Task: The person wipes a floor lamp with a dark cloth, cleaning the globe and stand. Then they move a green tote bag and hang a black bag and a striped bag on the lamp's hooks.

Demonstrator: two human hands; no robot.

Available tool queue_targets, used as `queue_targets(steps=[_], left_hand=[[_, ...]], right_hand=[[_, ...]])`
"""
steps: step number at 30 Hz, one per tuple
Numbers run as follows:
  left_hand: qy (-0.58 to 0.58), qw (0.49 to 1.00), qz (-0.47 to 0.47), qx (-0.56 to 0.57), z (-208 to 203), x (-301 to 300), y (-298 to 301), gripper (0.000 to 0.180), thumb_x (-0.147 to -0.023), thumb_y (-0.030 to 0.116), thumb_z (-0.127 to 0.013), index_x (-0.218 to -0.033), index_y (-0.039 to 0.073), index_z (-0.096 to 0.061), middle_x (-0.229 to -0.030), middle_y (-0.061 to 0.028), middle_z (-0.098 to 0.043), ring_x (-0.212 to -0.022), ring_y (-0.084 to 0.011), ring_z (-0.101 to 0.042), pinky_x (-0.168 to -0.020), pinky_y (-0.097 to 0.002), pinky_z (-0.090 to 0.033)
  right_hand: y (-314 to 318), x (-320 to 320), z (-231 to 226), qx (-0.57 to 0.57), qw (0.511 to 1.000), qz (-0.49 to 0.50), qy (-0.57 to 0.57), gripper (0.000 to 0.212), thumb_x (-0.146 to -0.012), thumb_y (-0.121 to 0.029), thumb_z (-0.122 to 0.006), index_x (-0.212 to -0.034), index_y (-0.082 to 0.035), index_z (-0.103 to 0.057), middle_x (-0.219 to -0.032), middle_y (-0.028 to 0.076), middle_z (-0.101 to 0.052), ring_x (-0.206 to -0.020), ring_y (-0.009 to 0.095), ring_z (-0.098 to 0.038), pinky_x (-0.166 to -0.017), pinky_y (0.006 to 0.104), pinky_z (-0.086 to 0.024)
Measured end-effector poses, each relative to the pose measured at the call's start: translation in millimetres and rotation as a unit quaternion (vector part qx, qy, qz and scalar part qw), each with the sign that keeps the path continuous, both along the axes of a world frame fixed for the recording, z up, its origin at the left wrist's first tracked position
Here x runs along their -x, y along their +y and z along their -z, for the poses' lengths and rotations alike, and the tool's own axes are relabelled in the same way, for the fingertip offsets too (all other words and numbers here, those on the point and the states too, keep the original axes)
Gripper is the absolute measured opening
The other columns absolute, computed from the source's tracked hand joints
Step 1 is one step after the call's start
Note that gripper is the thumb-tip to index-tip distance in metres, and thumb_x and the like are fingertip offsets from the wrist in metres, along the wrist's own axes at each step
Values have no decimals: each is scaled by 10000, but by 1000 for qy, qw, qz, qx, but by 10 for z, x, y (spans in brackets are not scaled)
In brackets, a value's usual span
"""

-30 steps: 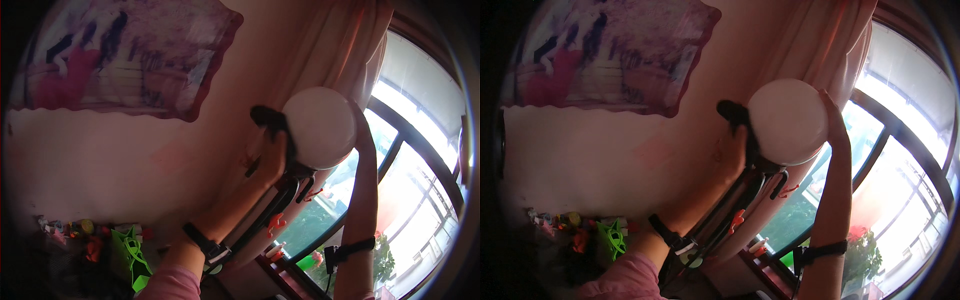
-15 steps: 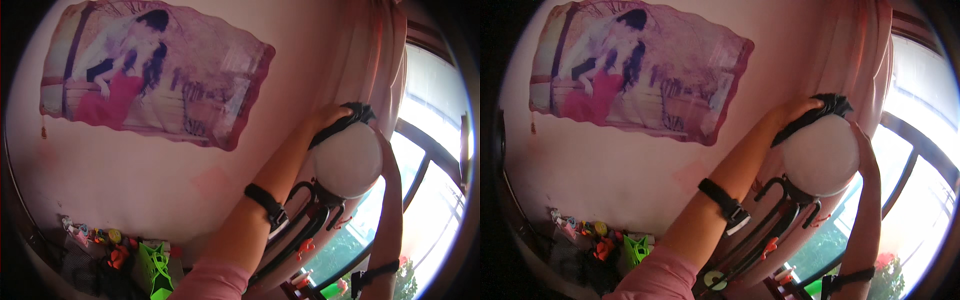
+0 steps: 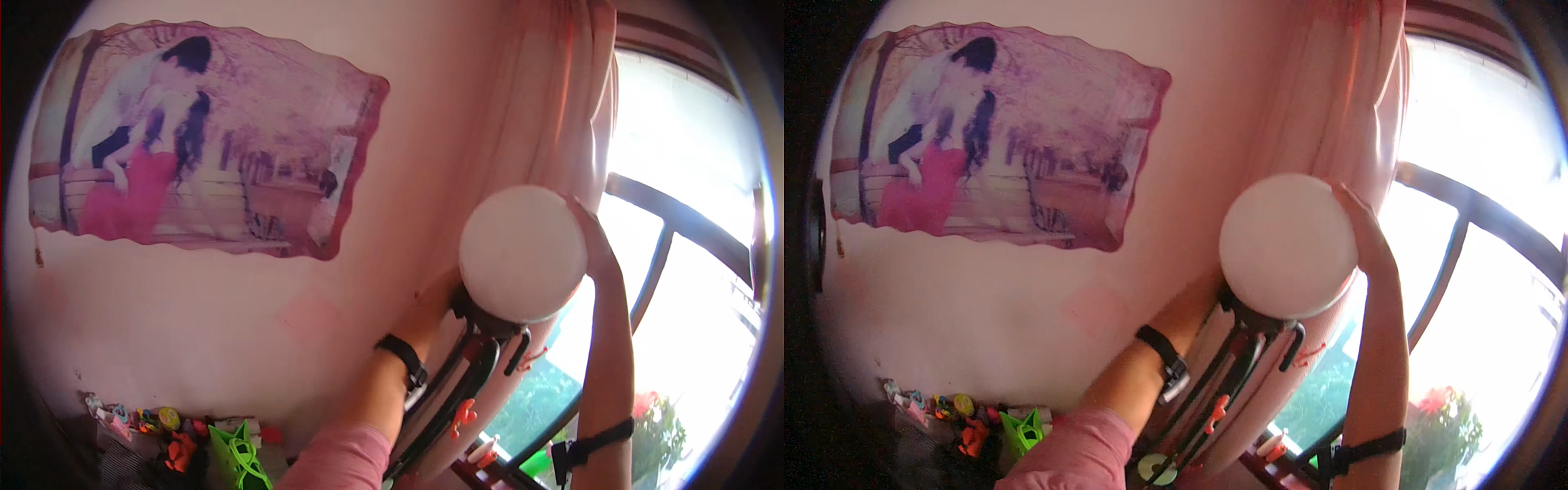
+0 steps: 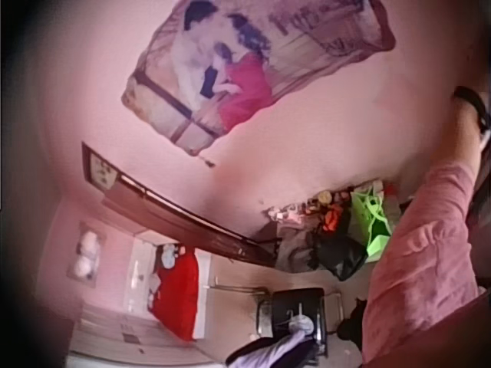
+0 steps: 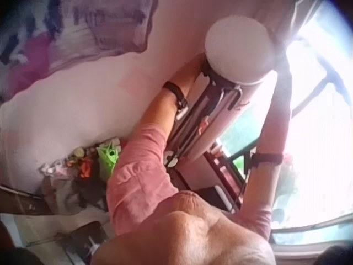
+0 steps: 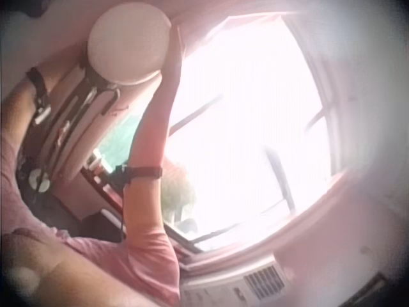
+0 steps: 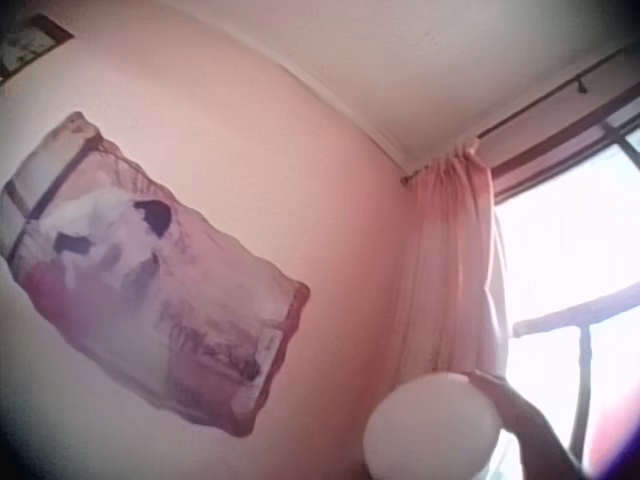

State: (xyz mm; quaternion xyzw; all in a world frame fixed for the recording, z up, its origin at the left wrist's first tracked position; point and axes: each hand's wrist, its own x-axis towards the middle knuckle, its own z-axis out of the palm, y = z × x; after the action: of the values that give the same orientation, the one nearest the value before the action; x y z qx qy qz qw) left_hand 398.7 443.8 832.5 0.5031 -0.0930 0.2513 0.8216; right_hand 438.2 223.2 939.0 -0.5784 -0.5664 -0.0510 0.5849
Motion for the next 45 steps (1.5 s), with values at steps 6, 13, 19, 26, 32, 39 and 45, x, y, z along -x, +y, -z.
queue_targets(steps=[6,13,19,26,32,39,45], left_hand=[[-16,999,13,46,211,152,-103,526,-910,436,-438,-1250,43,-516,-1183,-140,-562,-1025,-257,-515,-885,-381,-417],[-90,988,-116,56,570,585,-244,434,-934,326,-408,-1213,11,-517,-1122,-148,-573,-985,-228,-536,-880,-368,-421],[-211,842,-464,-178,909,925,-1009,310,-855,136,-557,-1109,-35,-507,-1067,-148,-548,-972,-268,-536,-878,-351,-422],[-199,731,-475,-448,807,1195,-1429,301,-723,38,-637,-1017,-13,-596,-1089,-177,-500,-1049,-344,-489,-923,-417,-390],[-173,955,-159,-180,514,1475,-1265,376,-792,3,-537,-1167,3,-511,-1118,-127,-563,-1031,-241,-565,-875,-365,-475],[-165,975,-148,-13,170,1765,-1444,331,-855,4,-471,-1186,2,-473,-1067,-109,-575,-986,-213,-579,-854,-342,-496],[-173,882,-263,-351,-29,1753,-1681,297,-887,201,-590,-1099,-3,-544,-1095,-108,-549,-994,-191,-537,-876,-306,-424]], right_hand=[[18,72,-15,4,999,-9,31,467,-927,-434,-489,-1154,-39,-592,-1018,83,-620,-924,155,-582,-847,297,-454],[11,59,-9,15,997,71,22,571,-864,-552,-512,-1146,-64,-605,-1037,142,-630,-960,209,-609,-861,345,-467],[8,67,53,-22,999,26,1,493,-921,-433,-488,-1199,-33,-566,-1075,108,-610,-993,177,-581,-898,311,-438],[-85,22,55,5,993,-116,-22,435,-957,-372,-453,-1230,-47,-551,-1100,61,-602,-1005,132,-558,-905,278,-420],[-10,-30,-58,26,999,35,9,637,-856,-561,-534,-1224,-42,-560,-1127,152,-606,-1001,235,-589,-870,359,-469],[-694,759,651,-218,928,32,-302,614,-756,-318,-727,-1273,-79,-499,-1237,171,-536,-1193,336,-489,-954,444,-428],[-818,897,1101,-217,945,8,-246,540,-621,62,-572,-1150,-44,-549,-1045,152,-598,-1033,301,-586,-900,348,-460]])
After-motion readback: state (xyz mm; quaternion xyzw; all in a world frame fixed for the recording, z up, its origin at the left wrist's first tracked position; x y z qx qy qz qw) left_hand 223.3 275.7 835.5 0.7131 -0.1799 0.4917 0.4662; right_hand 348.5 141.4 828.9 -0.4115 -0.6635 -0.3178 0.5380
